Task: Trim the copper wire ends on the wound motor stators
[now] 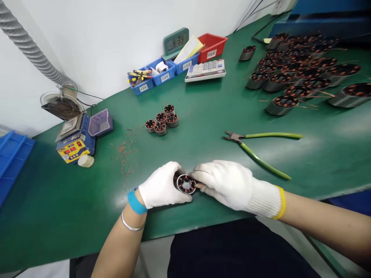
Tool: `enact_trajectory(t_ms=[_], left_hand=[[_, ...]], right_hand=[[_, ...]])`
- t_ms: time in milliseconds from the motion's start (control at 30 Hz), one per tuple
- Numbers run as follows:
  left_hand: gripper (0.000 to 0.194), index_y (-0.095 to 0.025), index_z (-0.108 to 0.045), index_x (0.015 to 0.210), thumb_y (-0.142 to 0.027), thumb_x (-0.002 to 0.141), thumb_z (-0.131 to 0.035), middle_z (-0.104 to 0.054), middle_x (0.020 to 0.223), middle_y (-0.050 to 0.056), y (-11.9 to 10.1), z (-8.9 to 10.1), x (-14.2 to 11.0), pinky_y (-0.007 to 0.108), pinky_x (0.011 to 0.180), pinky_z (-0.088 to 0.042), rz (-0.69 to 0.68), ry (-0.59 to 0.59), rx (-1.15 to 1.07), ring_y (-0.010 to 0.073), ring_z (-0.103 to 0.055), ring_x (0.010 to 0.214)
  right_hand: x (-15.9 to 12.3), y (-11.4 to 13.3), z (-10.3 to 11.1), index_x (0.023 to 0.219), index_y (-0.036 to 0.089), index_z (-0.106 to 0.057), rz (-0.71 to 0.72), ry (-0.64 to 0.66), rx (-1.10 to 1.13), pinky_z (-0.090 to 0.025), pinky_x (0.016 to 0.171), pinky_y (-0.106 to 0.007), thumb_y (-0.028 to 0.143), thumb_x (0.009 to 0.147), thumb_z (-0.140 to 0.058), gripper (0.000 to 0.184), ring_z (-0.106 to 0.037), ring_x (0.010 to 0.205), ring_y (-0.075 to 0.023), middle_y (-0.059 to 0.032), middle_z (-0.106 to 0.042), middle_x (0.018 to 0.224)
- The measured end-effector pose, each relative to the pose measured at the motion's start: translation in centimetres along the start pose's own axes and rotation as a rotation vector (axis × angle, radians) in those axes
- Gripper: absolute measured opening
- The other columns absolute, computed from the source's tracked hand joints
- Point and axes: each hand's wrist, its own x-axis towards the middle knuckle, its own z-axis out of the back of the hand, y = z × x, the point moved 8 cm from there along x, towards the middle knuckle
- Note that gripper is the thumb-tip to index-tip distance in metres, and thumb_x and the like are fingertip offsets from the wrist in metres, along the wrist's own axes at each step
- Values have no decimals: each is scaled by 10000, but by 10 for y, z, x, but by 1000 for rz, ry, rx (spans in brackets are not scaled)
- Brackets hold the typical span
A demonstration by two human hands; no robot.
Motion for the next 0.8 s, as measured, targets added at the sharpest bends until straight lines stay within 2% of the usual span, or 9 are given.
enact_trajectory(t_ms=[100,267,367,467,600,667,700,800], left_hand=[[412,-226,-557,856,-320,568,-836,-631,860,3,0,-1,0,309,614,-471,1,6,-12,192,-592,717],[405,-226,-555,840,-335,576,-842,-630,856,4,-1,1,0,313,614,-476,-18,-17,6,197,-597,716],[404,-224,-560,836,-349,578,-844,-635,866,10,-2,1,0,316,618,-481,-40,-24,20,204,-609,727],[380,-220,-563,836,-377,611,-825,-625,836,7,-5,0,0,314,607,-478,-83,-44,70,198,-606,697],[294,-197,-606,907,-372,721,-751,-655,898,56,-18,2,-2,359,694,-506,-262,-181,222,234,-633,773],[253,-186,-622,947,-336,762,-707,-674,935,81,-25,5,-6,385,741,-514,-367,-275,250,253,-645,822],[242,-180,-625,963,-317,774,-689,-681,943,88,-28,7,-8,392,751,-517,-417,-326,242,256,-648,831],[235,-165,-626,993,-281,792,-659,-697,957,105,-35,15,-19,401,754,-520,-544,-479,220,262,-661,846]], right_hand=[[3,-6,-4,1036,218,-674,-108,88,46,-339,577,-313,282,997,-471,216,-660,668,-200,-45,-721,884],[2,-11,-11,1097,230,-669,-251,252,38,-297,546,-324,349,1018,-416,290,-679,686,-232,-54,-730,919],[2,-12,-11,968,227,-656,-330,320,127,-311,558,-320,341,1009,-390,292,-663,696,-229,-56,-711,846],[4,-21,-9,795,234,-561,-498,393,340,-336,567,-298,330,987,-379,281,-612,656,-195,-23,-656,731],[-5,-26,-20,730,231,-471,-764,580,872,-391,532,-267,380,939,-430,260,-517,504,-128,13,-608,667],[-7,-26,-19,776,229,-493,-763,551,995,-399,515,-266,419,921,-452,242,-506,502,-126,6,-612,689],[-8,-28,-16,810,228,-517,-721,501,964,-400,524,-270,433,907,-472,232,-520,535,-138,-3,-621,709],[-14,-30,-2,829,231,-574,-556,378,667,-391,590,-301,421,892,-485,219,-553,645,-184,-28,-638,736]])
